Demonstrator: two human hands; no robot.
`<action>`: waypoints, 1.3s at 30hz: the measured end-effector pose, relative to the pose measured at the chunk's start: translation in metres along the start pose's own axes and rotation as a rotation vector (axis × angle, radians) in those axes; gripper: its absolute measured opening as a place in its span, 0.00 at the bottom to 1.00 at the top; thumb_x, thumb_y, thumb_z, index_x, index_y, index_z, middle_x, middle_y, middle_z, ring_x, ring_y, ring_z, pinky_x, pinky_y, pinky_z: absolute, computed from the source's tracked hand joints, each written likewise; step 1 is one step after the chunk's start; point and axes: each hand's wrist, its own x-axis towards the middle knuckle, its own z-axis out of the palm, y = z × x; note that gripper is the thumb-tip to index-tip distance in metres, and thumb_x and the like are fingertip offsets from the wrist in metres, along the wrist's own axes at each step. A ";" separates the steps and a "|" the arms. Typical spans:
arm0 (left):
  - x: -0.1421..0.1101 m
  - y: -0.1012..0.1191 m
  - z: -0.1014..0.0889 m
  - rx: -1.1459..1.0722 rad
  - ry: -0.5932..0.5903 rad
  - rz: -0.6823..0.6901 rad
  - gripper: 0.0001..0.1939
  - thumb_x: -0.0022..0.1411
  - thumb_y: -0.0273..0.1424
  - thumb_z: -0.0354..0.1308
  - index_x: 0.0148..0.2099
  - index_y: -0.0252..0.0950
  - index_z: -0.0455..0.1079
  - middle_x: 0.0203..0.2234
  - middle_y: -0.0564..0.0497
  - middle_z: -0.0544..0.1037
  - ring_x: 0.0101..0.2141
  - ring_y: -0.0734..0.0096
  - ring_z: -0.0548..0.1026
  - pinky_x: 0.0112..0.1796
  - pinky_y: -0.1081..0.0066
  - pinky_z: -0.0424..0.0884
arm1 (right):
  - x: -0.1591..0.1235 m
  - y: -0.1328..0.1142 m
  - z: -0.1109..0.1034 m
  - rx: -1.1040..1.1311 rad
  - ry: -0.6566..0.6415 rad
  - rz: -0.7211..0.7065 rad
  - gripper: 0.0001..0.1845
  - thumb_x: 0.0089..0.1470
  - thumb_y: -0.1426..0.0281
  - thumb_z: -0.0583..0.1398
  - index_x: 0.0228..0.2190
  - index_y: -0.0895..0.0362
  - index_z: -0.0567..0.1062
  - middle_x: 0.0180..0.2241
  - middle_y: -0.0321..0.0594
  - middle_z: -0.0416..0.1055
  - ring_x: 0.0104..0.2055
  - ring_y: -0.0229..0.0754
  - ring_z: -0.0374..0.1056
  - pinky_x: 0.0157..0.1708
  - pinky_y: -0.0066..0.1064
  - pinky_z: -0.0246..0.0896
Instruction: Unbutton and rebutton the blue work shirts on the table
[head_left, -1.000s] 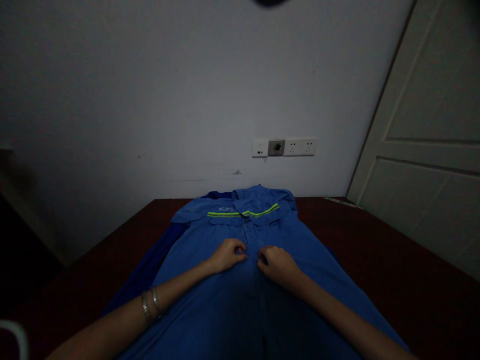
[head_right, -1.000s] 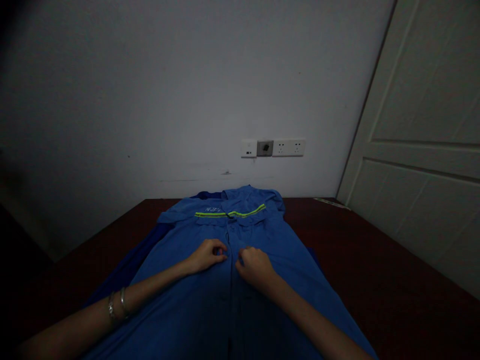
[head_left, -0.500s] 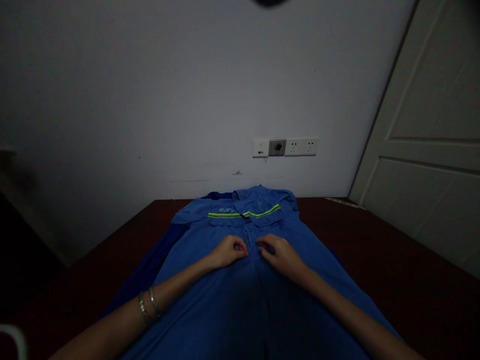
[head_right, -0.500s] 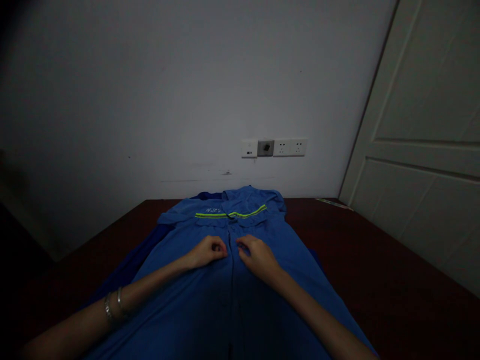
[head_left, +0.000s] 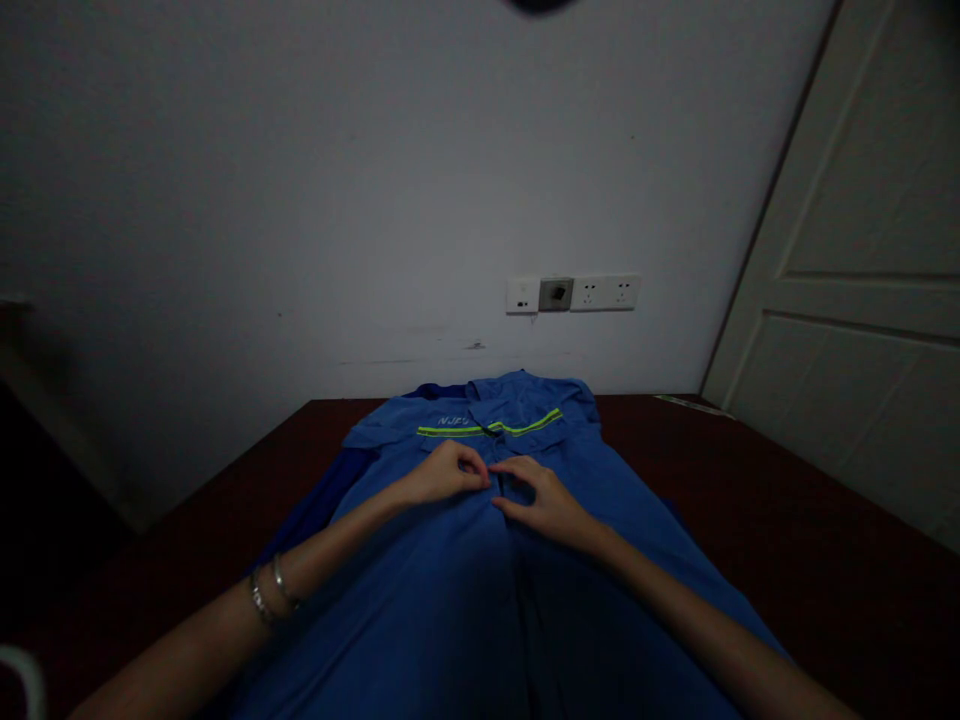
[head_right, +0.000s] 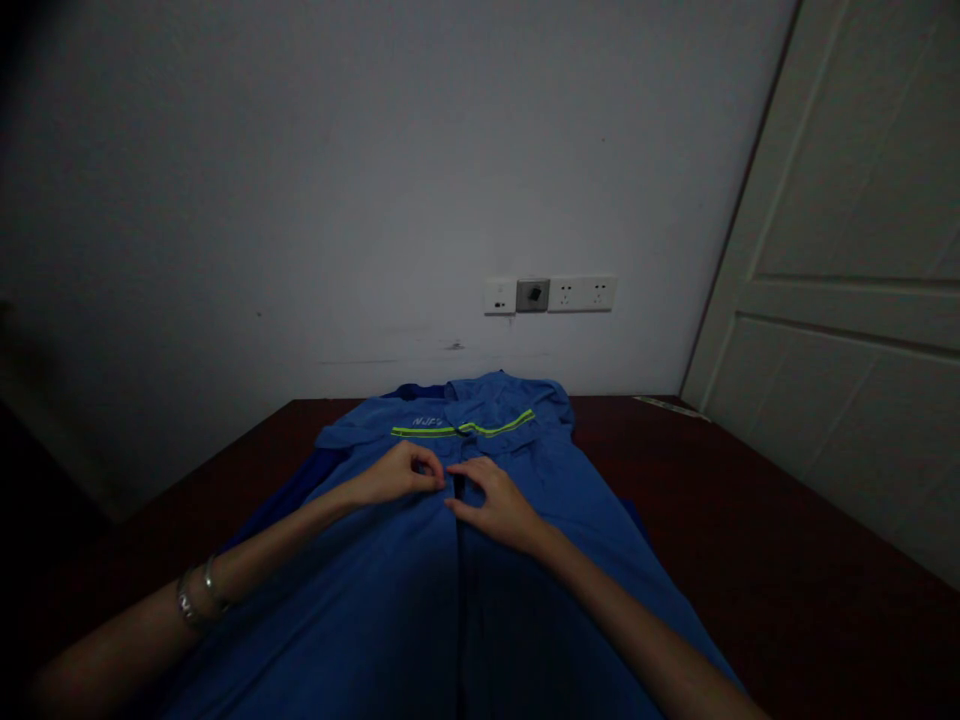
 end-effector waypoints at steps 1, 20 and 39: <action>0.001 0.000 -0.001 -0.015 0.009 -0.003 0.08 0.46 0.29 0.56 0.29 0.31 0.73 0.21 0.52 0.74 0.24 0.76 0.68 0.26 0.79 0.61 | 0.001 0.001 0.001 -0.010 0.007 0.000 0.20 0.45 0.66 0.60 0.43 0.54 0.70 0.40 0.42 0.69 0.44 0.42 0.62 0.43 0.35 0.59; 0.028 -0.022 0.004 -0.334 0.178 -0.023 0.18 0.43 0.36 0.61 0.38 0.31 0.72 0.28 0.49 0.76 0.29 0.71 0.72 0.32 0.73 0.65 | 0.027 0.029 0.020 0.606 0.311 0.518 0.15 0.31 0.65 0.65 0.24 0.61 0.73 0.19 0.37 0.71 0.24 0.38 0.67 0.29 0.29 0.60; 0.035 -0.063 0.047 -0.595 0.314 -0.133 0.26 0.37 0.40 0.65 0.39 0.30 0.73 0.33 0.46 0.77 0.35 0.63 0.74 0.40 0.66 0.67 | 0.020 0.037 0.020 0.517 0.368 0.515 0.15 0.33 0.63 0.64 0.23 0.60 0.73 0.22 0.39 0.72 0.27 0.40 0.68 0.27 0.29 0.61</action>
